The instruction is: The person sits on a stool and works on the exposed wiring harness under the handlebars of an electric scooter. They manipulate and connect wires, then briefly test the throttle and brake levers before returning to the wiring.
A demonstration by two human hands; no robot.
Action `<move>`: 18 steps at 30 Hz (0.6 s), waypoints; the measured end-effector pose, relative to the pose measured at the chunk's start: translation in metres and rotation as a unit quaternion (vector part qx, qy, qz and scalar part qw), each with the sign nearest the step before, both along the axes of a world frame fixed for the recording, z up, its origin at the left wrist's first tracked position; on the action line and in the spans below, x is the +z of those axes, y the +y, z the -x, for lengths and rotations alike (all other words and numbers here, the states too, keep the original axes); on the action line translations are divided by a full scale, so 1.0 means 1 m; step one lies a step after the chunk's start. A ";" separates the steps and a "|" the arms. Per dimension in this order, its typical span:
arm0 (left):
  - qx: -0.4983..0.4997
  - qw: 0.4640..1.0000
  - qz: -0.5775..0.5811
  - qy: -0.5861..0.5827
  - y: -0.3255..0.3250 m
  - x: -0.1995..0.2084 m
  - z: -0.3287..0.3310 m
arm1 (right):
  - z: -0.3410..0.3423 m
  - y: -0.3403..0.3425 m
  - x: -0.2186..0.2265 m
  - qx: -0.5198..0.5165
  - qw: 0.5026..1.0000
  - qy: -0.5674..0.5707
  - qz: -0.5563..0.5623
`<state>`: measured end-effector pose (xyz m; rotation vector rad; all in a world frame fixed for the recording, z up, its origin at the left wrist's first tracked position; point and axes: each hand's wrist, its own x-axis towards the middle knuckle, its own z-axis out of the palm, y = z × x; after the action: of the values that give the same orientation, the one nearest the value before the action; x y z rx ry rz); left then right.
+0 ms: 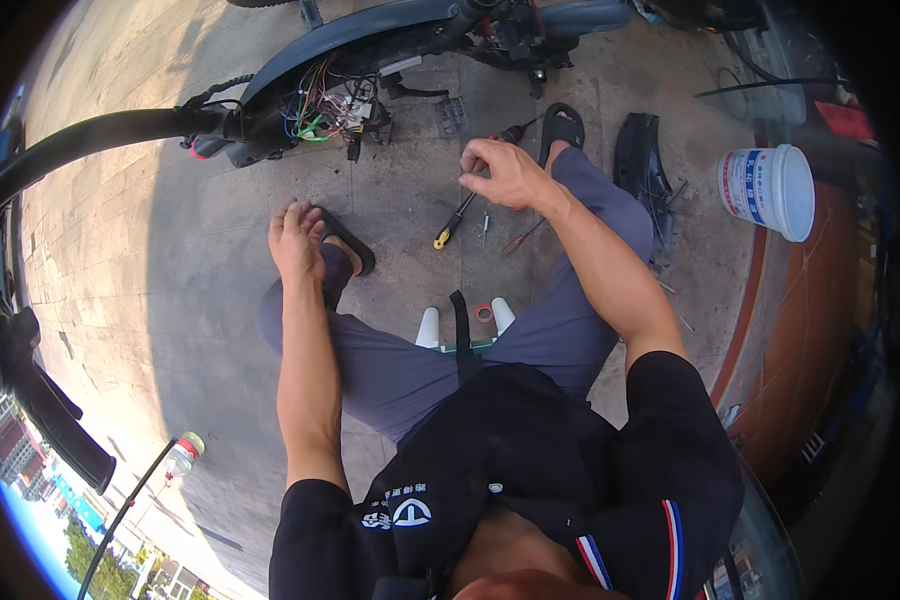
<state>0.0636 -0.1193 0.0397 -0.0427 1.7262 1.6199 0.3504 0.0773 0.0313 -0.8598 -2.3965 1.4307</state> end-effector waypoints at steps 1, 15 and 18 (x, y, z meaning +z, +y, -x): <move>-0.025 1.000 -0.009 -0.003 -0.021 0.009 -0.013 | -0.014 -0.002 0.013 -0.058 0.997 0.040 0.018; -0.129 0.971 -0.167 -0.116 -0.153 0.010 -0.113 | -0.281 -0.197 0.146 -0.407 0.872 0.273 0.006; -0.141 0.971 -0.169 -0.090 -0.161 0.011 -0.117 | -0.295 -0.215 0.144 -0.424 0.852 0.308 0.000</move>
<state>0.1804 -0.2798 0.0502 0.2060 1.2397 1.6173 0.6450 -0.1377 0.1749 -1.0534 -1.2685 1.0835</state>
